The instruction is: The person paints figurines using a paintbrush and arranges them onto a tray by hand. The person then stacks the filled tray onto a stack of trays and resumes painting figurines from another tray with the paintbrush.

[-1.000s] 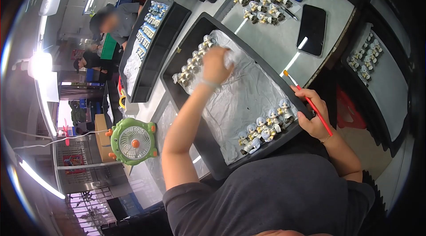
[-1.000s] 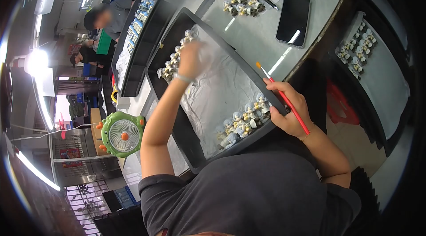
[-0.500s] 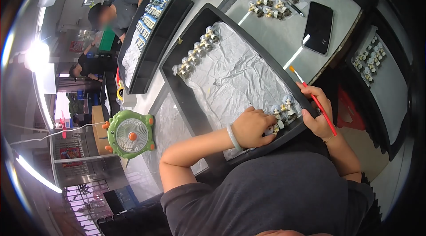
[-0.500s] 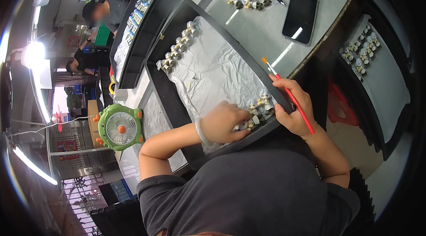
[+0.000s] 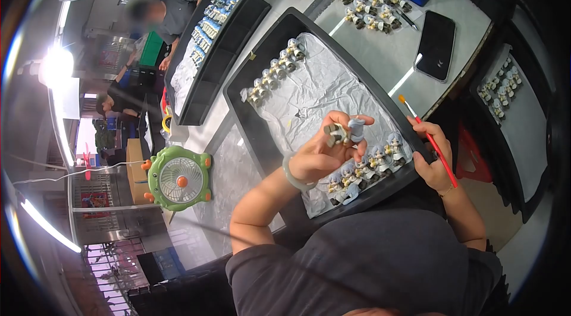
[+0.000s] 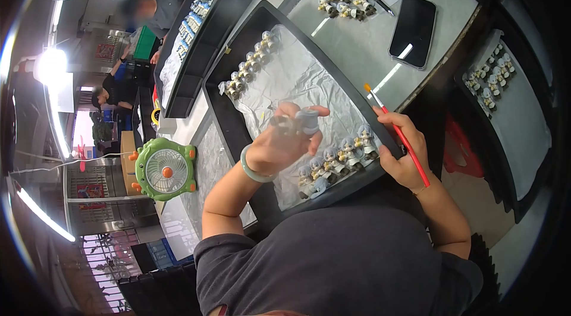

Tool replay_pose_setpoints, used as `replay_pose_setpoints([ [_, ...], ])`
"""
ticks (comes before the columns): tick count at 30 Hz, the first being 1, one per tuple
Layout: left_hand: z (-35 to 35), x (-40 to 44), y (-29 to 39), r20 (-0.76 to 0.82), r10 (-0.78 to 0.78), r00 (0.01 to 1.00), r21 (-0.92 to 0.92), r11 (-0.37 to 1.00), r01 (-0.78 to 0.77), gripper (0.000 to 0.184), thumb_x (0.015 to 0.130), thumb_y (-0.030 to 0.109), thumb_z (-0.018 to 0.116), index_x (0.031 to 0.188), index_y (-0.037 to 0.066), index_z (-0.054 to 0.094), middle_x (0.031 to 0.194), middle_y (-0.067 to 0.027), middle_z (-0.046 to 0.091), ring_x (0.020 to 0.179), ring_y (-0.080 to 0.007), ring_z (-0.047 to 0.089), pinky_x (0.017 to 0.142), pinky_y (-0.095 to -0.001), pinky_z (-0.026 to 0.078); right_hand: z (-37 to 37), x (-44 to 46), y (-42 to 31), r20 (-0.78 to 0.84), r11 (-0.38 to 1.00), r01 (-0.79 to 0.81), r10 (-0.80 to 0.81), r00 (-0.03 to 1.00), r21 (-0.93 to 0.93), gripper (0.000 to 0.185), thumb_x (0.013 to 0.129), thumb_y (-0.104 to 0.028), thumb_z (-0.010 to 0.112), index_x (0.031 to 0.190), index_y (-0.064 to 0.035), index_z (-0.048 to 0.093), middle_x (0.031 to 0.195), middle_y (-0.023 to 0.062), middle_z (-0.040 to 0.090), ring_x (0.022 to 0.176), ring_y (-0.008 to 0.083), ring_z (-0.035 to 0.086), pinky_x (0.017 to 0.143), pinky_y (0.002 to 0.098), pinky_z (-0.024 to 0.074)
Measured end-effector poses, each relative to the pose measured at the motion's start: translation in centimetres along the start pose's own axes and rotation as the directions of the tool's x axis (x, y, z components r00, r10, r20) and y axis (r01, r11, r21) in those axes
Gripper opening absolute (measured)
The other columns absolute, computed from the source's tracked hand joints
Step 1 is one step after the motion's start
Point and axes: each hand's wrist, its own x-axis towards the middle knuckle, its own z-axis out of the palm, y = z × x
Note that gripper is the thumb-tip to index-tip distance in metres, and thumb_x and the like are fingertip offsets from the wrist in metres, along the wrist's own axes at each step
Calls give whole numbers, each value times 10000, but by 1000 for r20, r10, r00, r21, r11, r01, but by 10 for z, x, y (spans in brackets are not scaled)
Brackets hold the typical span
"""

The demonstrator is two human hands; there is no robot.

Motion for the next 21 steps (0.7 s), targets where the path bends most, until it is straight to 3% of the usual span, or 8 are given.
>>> replay_pose_setpoints([
  [3, 15, -4, -3, -199, 12, 980, 93, 996, 7, 474, 675, 269, 677, 1053, 166, 411, 1327, -221, 283, 962, -266, 477, 772, -344, 404, -3, -1, -1, 18, 998, -29, 30, 999, -62, 438, 651, 8, 524, 1084, 17, 454, 1170, 221, 534, 890, 183, 576, 826, 267, 425],
  [7, 14, -8, -4, -95, 94, 991, 373, 926, -52, 559, 655, 170, 717, 1087, 175, 362, 1321, -246, 277, 1091, -309, 449, 893, -379, 378, 2, 0, 2, -15, 999, 29, -30, 999, -29, 438, 648, 13, 522, 1080, 13, 452, 1169, 208, 540, 832, 161, 558, 779, 253, 423],
  [8, 14, -7, -5, -9, 116, 993, 311, 944, -108, 654, 670, 45, 709, 1139, 191, 278, 1328, -234, 266, 1168, -282, 405, 958, -382, 325, 2, 0, 3, -16, 999, 27, -27, 1000, -25, 438, 648, 14, 521, 1080, 12, 451, 1167, 206, 542, 827, 159, 555, 772, 251, 422],
  [11, 23, -8, -7, -101, 120, 988, 306, 948, -84, 756, 602, 59, 735, 1156, 193, 239, 1302, -252, 313, 1153, -312, 427, 960, -403, 335, 0, 0, 2, -10, 999, 17, -17, 1000, -36, 437, 650, 14, 519, 1081, 13, 449, 1167, 207, 542, 830, 160, 556, 772, 251, 421],
  [15, 22, -9, -8, -43, 128, 991, 504, 859, -90, 800, 583, 75, 716, 1196, 164, 209, 1216, -227, 388, 1095, -285, 442, 917, -379, 354, 1, 0, 2, -9, 999, 19, -19, 1000, -41, 435, 651, 12, 519, 1080, 12, 450, 1173, 215, 537, 847, 166, 564, 778, 255, 423],
  [17, 18, -10, -11, -13, 144, 990, 625, 774, -105, 785, 570, 105, 702, 1206, 118, 244, 1166, -199, 417, 1054, -265, 447, 891, -371, 365, 1, 1, 1, -15, 997, 47, -48, 999, -55, 432, 651, 9, 521, 1078, 11, 452, 1179, 215, 533, 847, 173, 569, 784, 260, 425],
  [19, 18, -13, -7, 3, 167, 986, 868, 489, -86, 752, 540, 171, 695, 1185, 74, 321, 1103, -167, 442, 968, -252, 446, 844, -364, 360, 2, 2, 1, -18, 996, 66, -67, 998, -66, 431, 651, 7, 523, 1077, 9, 454, 1185, 217, 531, 842, 176, 574, 768, 258, 430],
  [21, 21, -15, -1, 5, 178, 984, 984, 177, -37, 715, 515, 240, 688, 1140, 42, 402, 1033, -138, 466, 886, -246, 437, 796, -356, 345, 2, 2, 2, -18, 994, 76, -78, 997, -74, 432, 649, 4, 526, 1075, 7, 456, 1188, 219, 530, 833, 174, 580, 731, 247, 437],
])
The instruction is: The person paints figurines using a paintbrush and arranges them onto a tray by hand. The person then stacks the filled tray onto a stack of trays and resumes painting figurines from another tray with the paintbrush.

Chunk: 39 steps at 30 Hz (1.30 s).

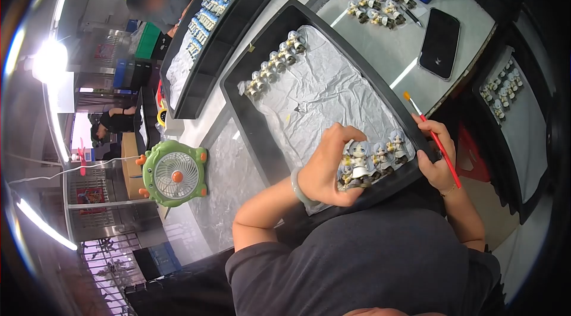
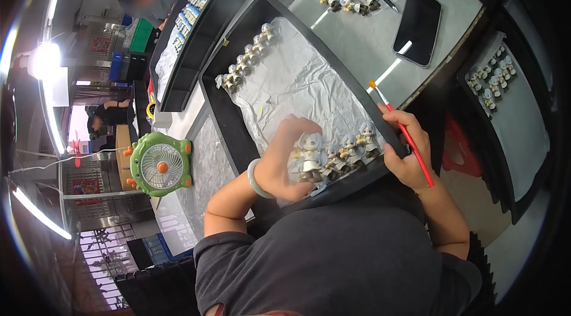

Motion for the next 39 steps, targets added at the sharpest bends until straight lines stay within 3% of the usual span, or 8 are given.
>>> replay_pose_setpoints([
  [5, -5, 7, 10, -34, -4, 999, 403, 915, 17, 643, 480, 395, 677, 996, 39, 535, 840, -83, 496, 721, -238, 384, 681, -332, 274, 0, -1, 2, 0, 1000, -27, 27, 1000, -15, 428, 643, -4, 529, 1066, -1, 462, 1191, 225, 530, 797, 156, 580, 607, 214, 415],
  [14, -4, 3, 4, -51, 17, 999, 457, 889, 8, 604, 507, 517, 657, 884, 53, 571, 792, -55, 520, 672, -223, 385, 650, -332, 267, 0, -2, 5, -5, 1000, -20, 20, 1000, -3, 429, 657, -31, 537, 1077, -4, 456, 1191, 237, 525, 791, 155, 578, 610, 219, 404],
  [17, -9, 2, 4, 33, -61, 998, 351, 935, 46, 627, 524, 506, 668, 932, 43, 556, 878, -77, 539, 746, -217, 448, 717, -328, 315, 0, -2, 5, -6, 1000, -22, 22, 1000, 1, 432, 654, -27, 535, 1078, -5, 455, 1190, 231, 528, 802, 154, 578, 607, 219, 402],
  [20, -5, 3, 1, 44, -179, 983, -396, 900, 182, 672, 531, 371, 730, 1051, 36, 469, 977, -121, 523, 871, -227, 496, 810, -342, 354, -1, -3, 4, 5, 999, -45, 45, 999, -16, 439, 646, -18, 535, 1078, -7, 455, 1192, 216, 532, 804, 150, 573, 594, 215, 396],
  [23, 6, -1, -4, -23, -59, 998, -590, 807, 34, 744, 526, 187, 752, 1136, 41, 354, 1041, -162, 492, 967, -254, 498, 860, -363, 366, 0, -2, 3, -3, 999, -48, 47, 999, -20, 445, 637, -9, 534, 1075, -10, 457, 1195, 205, 535, 790, 142, 562, 578, 211, 386],
  [26, 1, 8, -1, -37, 118, 992, -419, 900, -122, 762, 515, 79, 733, 1147, 51, 310, 1028, -168, 493, 962, -278, 499, 840, -377, 379, 0, -2, 3, -17, 999, -44, 44, 999, -11, 445, 633, -7, 534, 1071, -12, 460, 1195, 203, 536, 761, 136, 545, 574, 209, 381],
  [32, 0, -1, -3, 2, 93, 996, -162, 983, -91, 721, 545, 107, 735, 1155, 38, 355, 1033, -167, 493, 966, -289, 504, 850, -390, 382, -1, -1, 4, -2, 998, -3, 3, 1000, -60, 447, 628, -10, 537, 1068, -14, 462, 1192, 205, 539, 714, 130, 513, 580, 214, 379],
  [39, -1, 1, -5, -18, 138, 990, -173, 975, -139, 735, 563, 146, 752, 1182, 12, 379, 1044, -155, 490, 969, -272, 490, 854, -379, 372, -2, -3, 2, 6, 997, -51, 51, 999, -49, 443, 638, -21, 544, 1073, -12, 460, 1200, 212, 530, 720, 143, 529, 593, 221, 383],
])
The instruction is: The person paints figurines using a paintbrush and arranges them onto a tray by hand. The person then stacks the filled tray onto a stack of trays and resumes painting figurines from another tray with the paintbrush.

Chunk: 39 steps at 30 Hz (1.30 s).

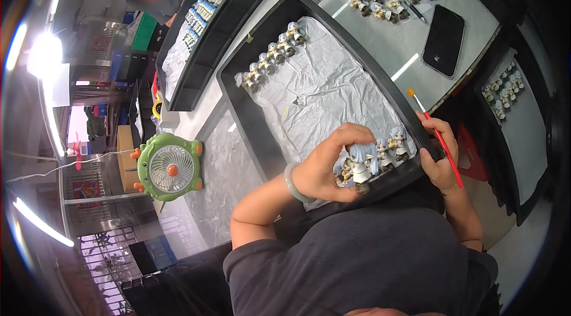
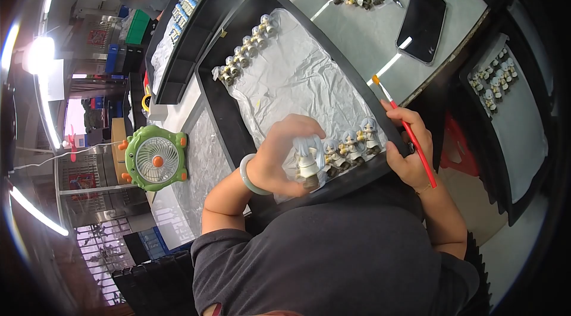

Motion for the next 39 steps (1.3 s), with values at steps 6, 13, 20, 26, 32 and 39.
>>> replay_pose_setpoints([
  [6, -4, 3, -2, -23, -79, 997, -66, 995, 77, 737, 579, 230, 777, 1186, -9, 435, 1038, -135, 490, 968, -248, 470, 856, -353, 350, 3, -1, 6, -28, 998, 30, -28, 999, 58, 429, 663, -46, 548, 1080, -4, 457, 1194, 218, 531, 776, 152, 560, 596, 222, 386],
  [13, -2, -2, 6, 47, -417, 908, -531, 759, 376, 724, 730, 448, 673, 1206, -16, 385, 1031, -106, 501, 886, -189, 568, 697, -240, 428, 2, -2, 6, -20, 999, 11, -11, 1000, 40, 432, 661, -67, 552, 1077, -1, 457, 1183, 213, 539, 785, 158, 562, 595, 221, 386],
  [20, -4, -2, -1, 144, -378, 914, -720, 594, 359, 793, 794, 662, 422, 1180, -29, 362, 979, -135, 503, 725, -198, 638, 494, -214, 435, 1, 1, 3, -9, 999, 51, -51, 999, 4, 435, 661, -56, 550, 1082, 0, 456, 1183, 224, 535, 779, 164, 561, 627, 225, 401],
  [26, -1, 0, 0, 117, -501, 858, -749, 522, 407, 725, 763, 659, 469, 1154, 55, 379, 975, -136, 519, 735, -260, 636, 508, -259, 455, 1, 0, 2, -5, 999, 24, -24, 1000, 35, 426, 671, -55, 546, 1083, 1, 455, 1183, 235, 530, 817, 167, 571, 656, 232, 412],
  [32, -20, 10, -53, -207, -633, 746, -679, 642, 356, 425, 793, 177, 596, 1144, 73, 381, 1031, -118, 494, 987, -254, 562, 797, -326, 464, 2, 2, 3, -16, 997, 68, -68, 998, 46, 423, 671, -58, 547, 1079, 3, 457, 1174, 234, 535, 810, 166, 570, 674, 237, 418],
  [39, -123, 57, -168, -588, -6, 809, 540, 742, 398, 566, 641, 85, 667, 1165, 48, 455, 1093, -120, 469, 973, -257, 513, 856, -351, 427, 0, 0, -3, -6, 997, 2, -2, 1000, 76, 424, 658, -53, 536, 1072, -2, 464, 1173, 239, 534, 832, 185, 579, 755, 260, 439],
])
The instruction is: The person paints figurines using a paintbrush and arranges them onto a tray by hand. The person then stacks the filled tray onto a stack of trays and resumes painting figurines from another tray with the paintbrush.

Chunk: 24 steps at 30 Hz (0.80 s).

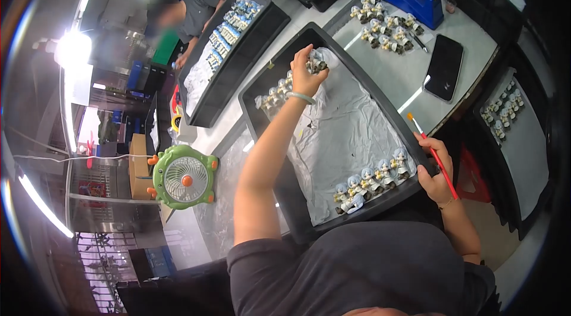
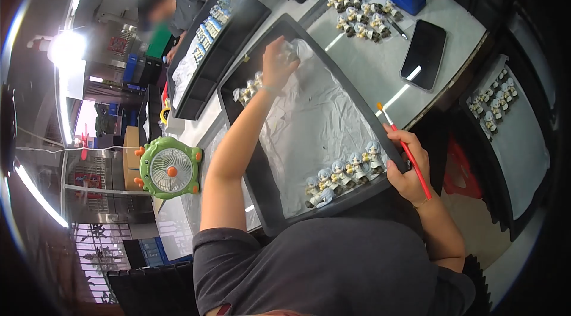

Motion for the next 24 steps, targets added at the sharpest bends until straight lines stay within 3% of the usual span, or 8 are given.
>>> replay_pose_setpoints([
  [1, 3, 8, -5, -4, 53, 999, 105, 993, -52, 581, 652, 86, 656, 1190, 39, 442, 1114, -125, 468, 991, -252, 520, 843, -347, 435, 0, 1, -1, 2, 1000, 3, -3, 1000, -5, 422, 657, -37, 534, 1072, -2, 465, 1170, 238, 535, 846, 201, 591, 775, 270, 447],
  [4, 25, 17, -25, -61, 33, 998, -15, 999, -34, 626, 562, 65, 664, 1159, 51, 478, 1183, -120, 450, 1032, -295, 470, 895, -364, 389, -1, 3, -5, 12, 1000, 25, -25, 1000, 6, 421, 656, -17, 532, 1071, 0, 465, 1166, 229, 540, 886, 220, 599, 794, 283, 452],
  [14, 40, 25, -11, 15, -143, 990, 548, 829, 112, 752, 554, 198, 678, 1251, 88, 421, 1220, -133, 379, 1169, -321, 328, 955, -436, 242, -2, 2, -1, 27, 999, 37, -37, 999, 21, 414, 675, -23, 536, 1082, -3, 466, 1162, 227, 541, 943, 242, 600, 844, 298, 440],
  [16, 34, 20, 1, -6, 66, 998, 602, 797, -49, 734, 542, 201, 679, 1224, 85, 434, 1191, -142, 388, 1134, -338, 330, 940, -440, 255, -2, 1, -2, 35, 999, 11, -12, 999, 45, 415, 679, -20, 534, 1088, -2, 463, 1165, 237, 535, 973, 248, 592, 864, 296, 430],
  [19, 0, -13, 64, 292, 151, 944, 475, 834, -281, 402, 607, 214, 661, 964, 81, 533, 978, -120, 502, 994, -303, 451, 852, -424, 326, -3, 2, 0, 39, 999, 23, -25, 999, 41, 422, 676, -3, 526, 1093, 5, 460, 1169, 245, 528, 995, 242, 580, 880, 291, 418],
  [20, -6, -31, 80, 544, -49, 837, 478, 838, -262, 318, 644, 235, 657, 911, 93, 561, 918, -100, 551, 941, -276, 500, 839, -407, 350, -3, 1, 1, 41, 999, 10, -12, 999, 42, 423, 675, 0, 524, 1093, 7, 459, 1171, 246, 526, 1000, 242, 577, 882, 291, 416],
  [21, -15, -59, 91, 633, 82, 770, 269, 909, -317, 271, 685, 270, 648, 886, 101, 578, 841, -92, 588, 867, -264, 542, 813, -381, 375, -3, 1, 1, 44, 999, 0, -2, 999, 45, 424, 674, 3, 523, 1093, 10, 458, 1173, 247, 523, 1004, 241, 575, 885, 291, 415],
  [24, -38, -110, 143, 943, -184, 277, 251, 941, -227, 314, 716, 305, 627, 940, 90, 585, 792, -96, 597, 777, -281, 565, 702, -380, 428, -3, 3, 1, 47, 999, 26, -27, 999, 24, 426, 671, 8, 521, 1091, 17, 456, 1184, 248, 516, 957, 212, 578, 862, 283, 422],
])
